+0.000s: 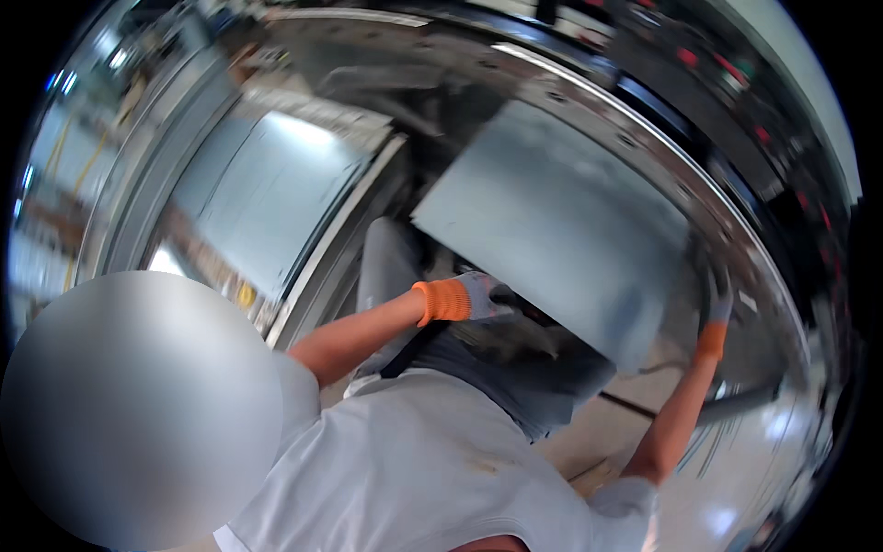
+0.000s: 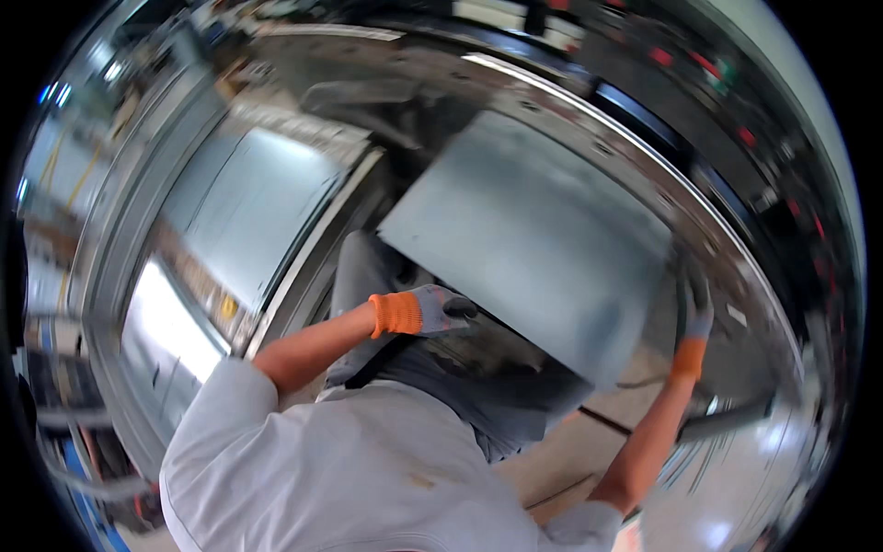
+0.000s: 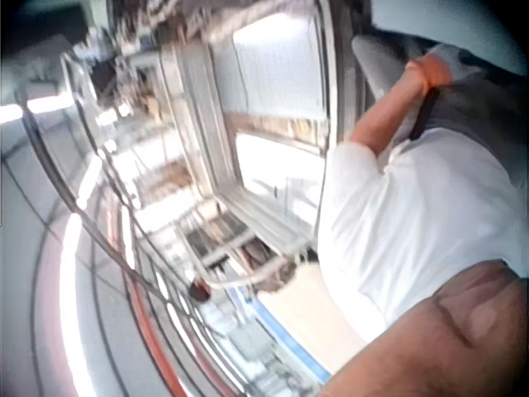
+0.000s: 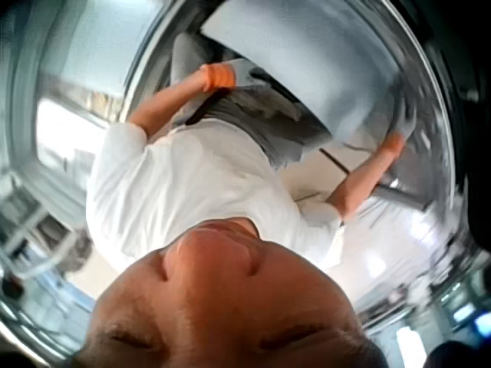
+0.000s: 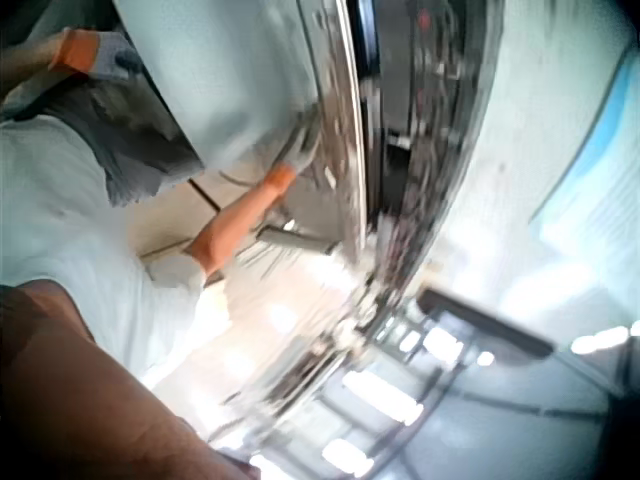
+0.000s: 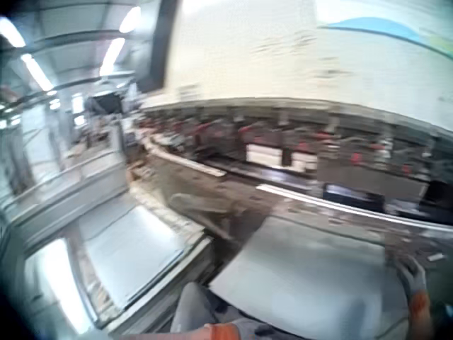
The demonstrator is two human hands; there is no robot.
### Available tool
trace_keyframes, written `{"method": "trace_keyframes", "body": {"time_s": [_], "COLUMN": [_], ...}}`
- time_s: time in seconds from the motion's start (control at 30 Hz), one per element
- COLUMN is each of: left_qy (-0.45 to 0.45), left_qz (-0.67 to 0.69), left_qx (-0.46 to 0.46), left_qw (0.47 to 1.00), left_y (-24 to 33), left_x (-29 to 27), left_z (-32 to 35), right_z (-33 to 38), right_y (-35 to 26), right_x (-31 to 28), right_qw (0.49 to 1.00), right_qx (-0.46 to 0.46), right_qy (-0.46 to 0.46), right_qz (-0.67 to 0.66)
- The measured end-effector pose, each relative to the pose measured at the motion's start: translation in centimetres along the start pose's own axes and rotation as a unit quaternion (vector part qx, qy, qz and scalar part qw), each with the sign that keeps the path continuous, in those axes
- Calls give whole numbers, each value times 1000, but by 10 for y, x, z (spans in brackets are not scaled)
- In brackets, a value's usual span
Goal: The person measures a metal sheet with a tape measure, then repeatedly picks up perforated metal sheets from a nearby stack and places them onto a larger stack on the machine bed. The person adjusts the sheets to align them and continues stacking until the end of the clip.
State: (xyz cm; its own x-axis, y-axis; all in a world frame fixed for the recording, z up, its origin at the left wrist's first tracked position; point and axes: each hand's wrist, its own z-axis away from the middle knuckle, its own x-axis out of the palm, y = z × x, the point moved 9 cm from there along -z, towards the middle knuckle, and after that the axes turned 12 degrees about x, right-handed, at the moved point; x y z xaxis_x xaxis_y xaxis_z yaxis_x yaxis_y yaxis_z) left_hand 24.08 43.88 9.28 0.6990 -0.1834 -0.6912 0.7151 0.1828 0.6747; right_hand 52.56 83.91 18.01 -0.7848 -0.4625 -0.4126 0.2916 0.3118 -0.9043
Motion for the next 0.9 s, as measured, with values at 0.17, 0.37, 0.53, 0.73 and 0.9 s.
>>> {"method": "trace_keyframes", "body": {"time_s": [0.17, 0.37, 0.53, 0.73, 0.9], "left_qy": [473, 704, 593, 532, 538], "left_qz": [204, 211, 59, -109, -105], "left_qx": [-65, -371, -552, -541, -528], "left_qw": [854, 568, 583, 642, 648], "left_y": [-172, -414, -428, -443, -441], "left_x": [-38, 54, 53, 50, 36], "left_z": [113, 379, 456, 450, 444], "right_z": [88, 176, 131, 45, -17], "right_y": [-91, -206, -199, -179, -133], "right_x": [177, 450, 708, 929, 994], "right_qw": [987, 894, 891, 857, 841], "right_qx": [62, -136, -38, -55, -45], "right_qy": [-116, -403, -432, -363, -335], "right_qz": [92, 138, 137, 361, 423]}}
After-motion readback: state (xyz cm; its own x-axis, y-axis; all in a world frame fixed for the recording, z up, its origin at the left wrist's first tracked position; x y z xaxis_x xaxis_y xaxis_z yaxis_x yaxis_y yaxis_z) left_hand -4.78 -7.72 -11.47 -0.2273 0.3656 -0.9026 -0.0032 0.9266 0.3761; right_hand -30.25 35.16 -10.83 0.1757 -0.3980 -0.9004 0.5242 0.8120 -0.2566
